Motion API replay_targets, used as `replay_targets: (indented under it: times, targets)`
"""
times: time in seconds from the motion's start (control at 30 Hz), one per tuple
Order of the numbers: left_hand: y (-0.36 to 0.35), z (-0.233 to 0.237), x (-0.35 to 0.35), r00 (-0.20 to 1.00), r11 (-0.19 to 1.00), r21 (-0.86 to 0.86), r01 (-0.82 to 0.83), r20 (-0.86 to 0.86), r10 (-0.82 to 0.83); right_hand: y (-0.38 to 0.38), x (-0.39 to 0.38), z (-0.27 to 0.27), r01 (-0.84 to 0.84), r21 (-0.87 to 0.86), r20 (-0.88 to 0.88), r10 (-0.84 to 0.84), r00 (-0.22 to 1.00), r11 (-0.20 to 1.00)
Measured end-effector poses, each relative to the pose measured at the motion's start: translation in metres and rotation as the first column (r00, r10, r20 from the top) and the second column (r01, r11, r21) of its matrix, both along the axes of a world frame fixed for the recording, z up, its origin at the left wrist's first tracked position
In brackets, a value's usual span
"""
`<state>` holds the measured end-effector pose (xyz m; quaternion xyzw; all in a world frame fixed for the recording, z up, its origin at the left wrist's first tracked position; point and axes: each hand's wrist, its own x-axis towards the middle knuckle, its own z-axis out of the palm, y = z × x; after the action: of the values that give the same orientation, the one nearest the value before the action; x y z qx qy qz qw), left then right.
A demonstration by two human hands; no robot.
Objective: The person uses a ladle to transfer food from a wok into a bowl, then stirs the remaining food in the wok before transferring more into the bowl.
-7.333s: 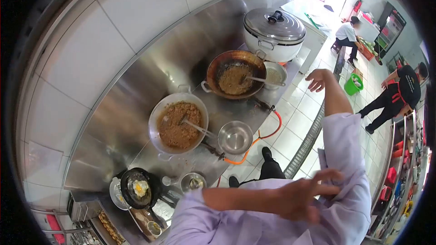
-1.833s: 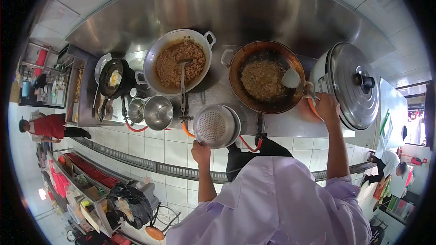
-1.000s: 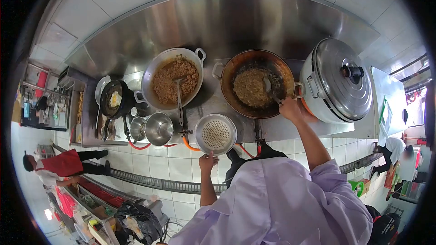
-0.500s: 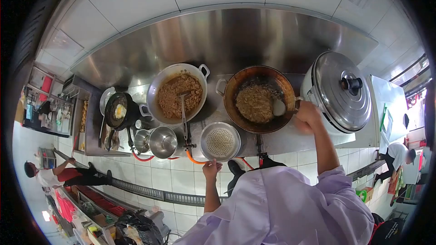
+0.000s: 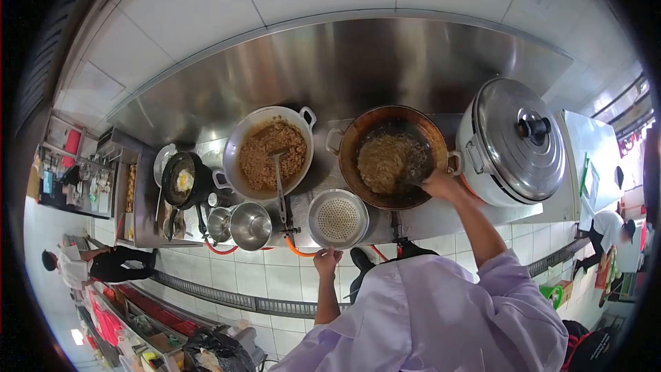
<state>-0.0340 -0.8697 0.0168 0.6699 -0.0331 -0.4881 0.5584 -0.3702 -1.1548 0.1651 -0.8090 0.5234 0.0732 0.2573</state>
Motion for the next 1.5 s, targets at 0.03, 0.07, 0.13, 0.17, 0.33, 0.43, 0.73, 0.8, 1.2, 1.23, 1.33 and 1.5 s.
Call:
replay_targets:
  times: [0.03, 0.07, 0.13, 0.17, 0.33, 0.43, 0.73, 0.8, 1.2, 1.23, 1.33, 1.5]
  targets:
    - [0.000, -0.002, 0.002, 1.000, 1.000, 0.000, 0.011, -0.004, -0.011, 0.005, 0.010, -0.005, 0.068, -0.001, 0.109, -0.068, 0.992, 0.998]
    - [0.000, -0.011, 0.005, 1.000, 1.000, -0.008, 0.015, -0.021, -0.016, 0.006, 0.017, -0.006, 0.130, -0.002, 0.215, -0.127, 0.968, 0.991]
    - [-0.002, -0.011, 0.006, 0.999, 1.000, -0.017, 0.015, -0.038, -0.015, 0.014, 0.024, 0.015, 0.227, 0.077, 0.246, -0.239, 0.939, 0.971]
    - [-0.001, -0.001, 0.006, 0.998, 0.999, 0.018, 0.046, -0.048, -0.045, 0.019, 0.026, 0.025, 0.314, 0.165, 0.271, -0.349, 0.897, 0.935]
    - [0.011, 0.037, 0.005, 0.933, 0.926, 0.228, 0.301, -0.271, -0.236, 0.040, 0.021, 0.018, 0.422, 0.134, 0.305, -0.443, 0.843, 0.896]
    - [0.007, 0.041, -0.021, 0.703, 0.685, 0.186, 0.705, -0.311, -0.639, 0.055, 0.018, 0.034, 0.416, 0.038, 0.341, -0.403, 0.849, 0.909]
    - [-0.046, -0.071, -0.140, 0.767, 0.805, 0.088, 0.587, -0.380, -0.518, 0.075, 0.003, 0.083, 0.481, 0.008, 0.252, -0.467, 0.848, 0.877]
    - [-0.058, -0.069, -0.153, 0.839, 0.867, 0.131, 0.482, -0.355, -0.412, 0.079, -0.004, 0.087, 0.474, -0.037, 0.277, -0.447, 0.851, 0.880]
    - [-0.070, -0.049, -0.156, 0.842, 0.791, 0.289, 0.538, -0.153, -0.517, 0.079, -0.021, 0.108, 0.571, -0.009, 0.311, -0.540, 0.782, 0.821]
    - [-0.070, -0.050, -0.156, 0.864, 0.814, 0.292, 0.503, -0.175, -0.471, 0.078, -0.022, 0.110, 0.570, 0.001, 0.307, -0.543, 0.782, 0.822]
    - [-0.069, -0.055, -0.158, 0.875, 0.834, 0.268, 0.482, -0.192, -0.444, 0.078, -0.020, 0.114, 0.574, 0.004, 0.321, -0.545, 0.775, 0.819]
    - [-0.069, -0.053, -0.162, 0.898, 0.850, 0.302, 0.431, -0.049, -0.437, 0.074, -0.024, 0.110, 0.514, 0.004, 0.306, -0.490, 0.816, 0.858]
